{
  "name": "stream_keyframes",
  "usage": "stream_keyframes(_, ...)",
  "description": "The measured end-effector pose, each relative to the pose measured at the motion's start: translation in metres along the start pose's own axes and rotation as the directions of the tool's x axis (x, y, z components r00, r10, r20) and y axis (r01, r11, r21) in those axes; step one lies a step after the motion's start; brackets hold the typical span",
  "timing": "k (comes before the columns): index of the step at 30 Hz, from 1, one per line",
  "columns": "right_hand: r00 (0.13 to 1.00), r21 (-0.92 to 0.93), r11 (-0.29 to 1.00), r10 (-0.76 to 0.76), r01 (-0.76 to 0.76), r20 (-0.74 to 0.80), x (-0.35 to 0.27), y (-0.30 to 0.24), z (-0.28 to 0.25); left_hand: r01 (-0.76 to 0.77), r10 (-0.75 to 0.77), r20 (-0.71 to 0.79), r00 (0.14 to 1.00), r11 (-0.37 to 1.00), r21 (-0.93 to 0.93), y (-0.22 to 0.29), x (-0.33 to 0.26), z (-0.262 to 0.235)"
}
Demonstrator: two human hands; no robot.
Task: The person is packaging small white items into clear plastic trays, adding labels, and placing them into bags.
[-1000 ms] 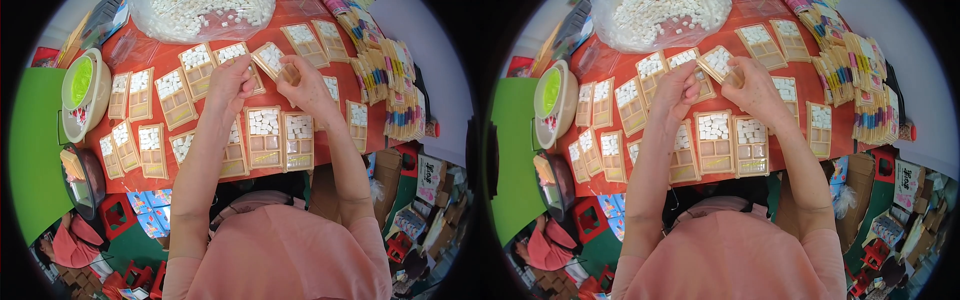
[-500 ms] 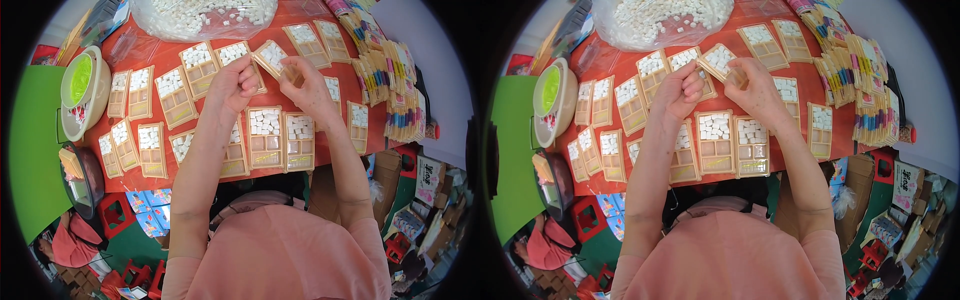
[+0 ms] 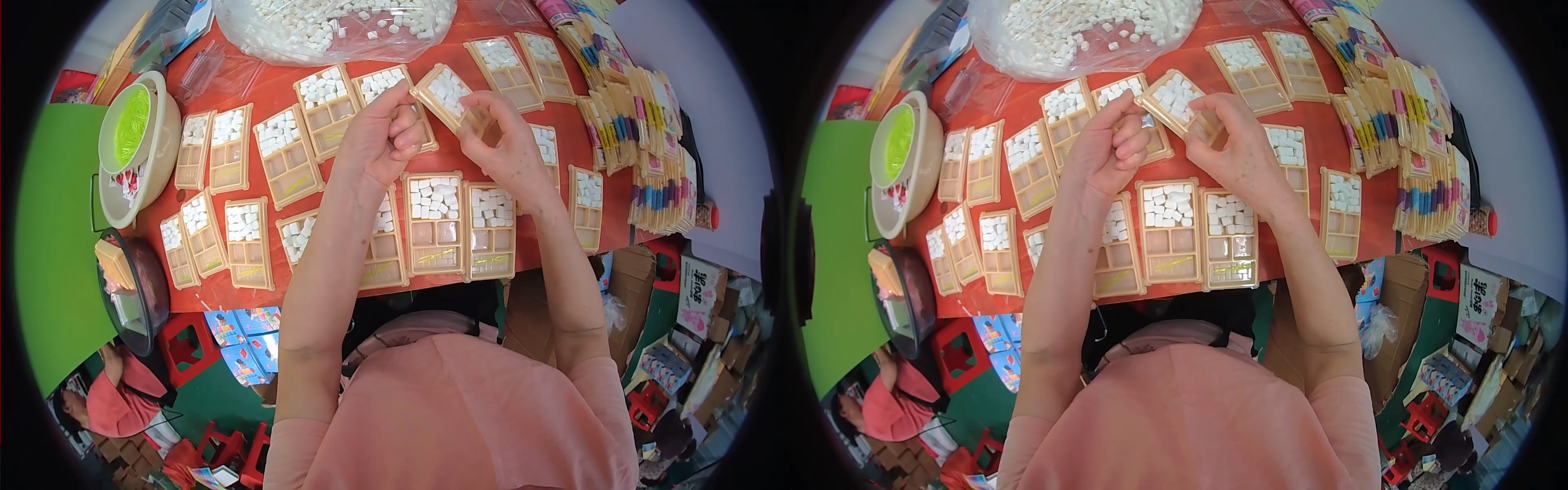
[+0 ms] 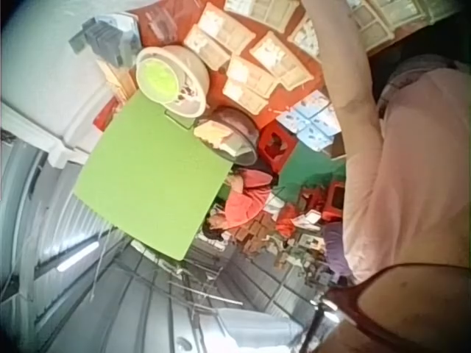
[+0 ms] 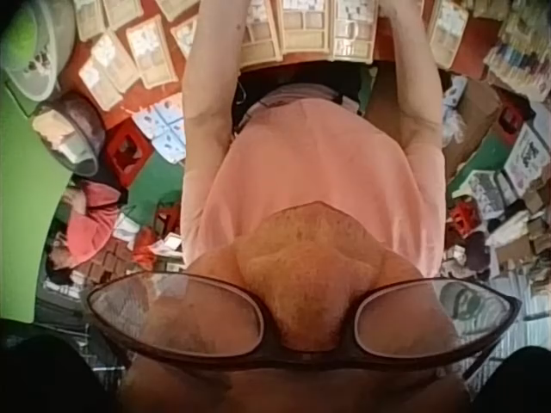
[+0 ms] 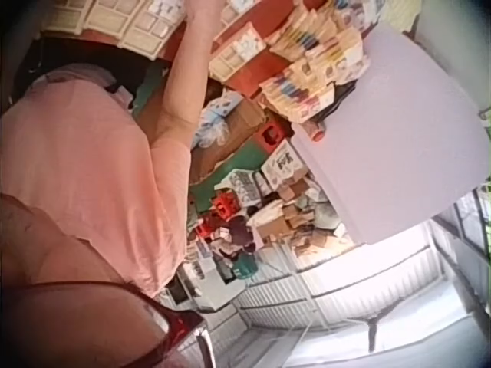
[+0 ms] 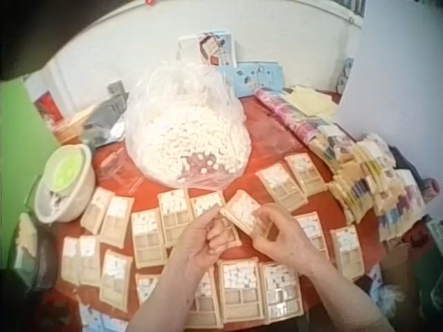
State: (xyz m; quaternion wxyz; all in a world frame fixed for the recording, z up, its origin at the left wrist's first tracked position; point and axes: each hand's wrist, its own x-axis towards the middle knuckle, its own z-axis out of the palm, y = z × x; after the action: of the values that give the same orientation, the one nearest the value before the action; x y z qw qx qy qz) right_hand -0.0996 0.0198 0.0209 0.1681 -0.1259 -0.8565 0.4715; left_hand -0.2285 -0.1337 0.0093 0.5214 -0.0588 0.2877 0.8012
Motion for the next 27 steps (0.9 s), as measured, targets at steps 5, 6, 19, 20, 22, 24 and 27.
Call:
stream_keyframes(5,0.997,-0.072,0.995,-0.075,0.074,-0.019,-0.001,0.0,0.003,-0.017,0.023,-0.08,0.997,0.996,0.084,0.004,0.0,-0.004)
stream_keyframes(6,0.997,-0.072,0.995,-0.076,0.075,-0.018,-0.001,0.001,0.003,-0.018,0.025,-0.08,0.996,0.996,0.084,0.004,0.002,-0.007)
stream_keyframes(19,0.995,-0.149,0.984,-0.095,0.095,0.008,-0.006,0.004,0.005,-0.041,0.15,-0.242,0.959,0.914,0.403,0.015,-0.002,0.016)
stream_keyframes(20,0.996,-0.157,0.983,-0.09,0.091,0.014,-0.006,0.004,0.005,-0.061,0.211,-0.243,0.947,0.859,0.508,0.015,-0.003,0.019)
stream_keyframes(22,0.993,-0.181,0.977,-0.117,0.117,0.012,-0.007,0.007,0.008,-0.062,0.253,-0.249,0.935,0.808,0.587,0.018,-0.003,0.019)
stream_keyframes(24,0.99,-0.203,0.969,-0.143,0.142,0.01,-0.007,0.008,0.009,-0.059,0.295,-0.251,0.922,0.748,0.661,0.019,-0.001,0.018)
stream_keyframes(27,0.986,-0.245,0.955,-0.167,0.164,0.01,-0.007,0.008,0.011,-0.078,0.344,-0.236,0.909,0.696,0.714,0.019,0.0,0.019)
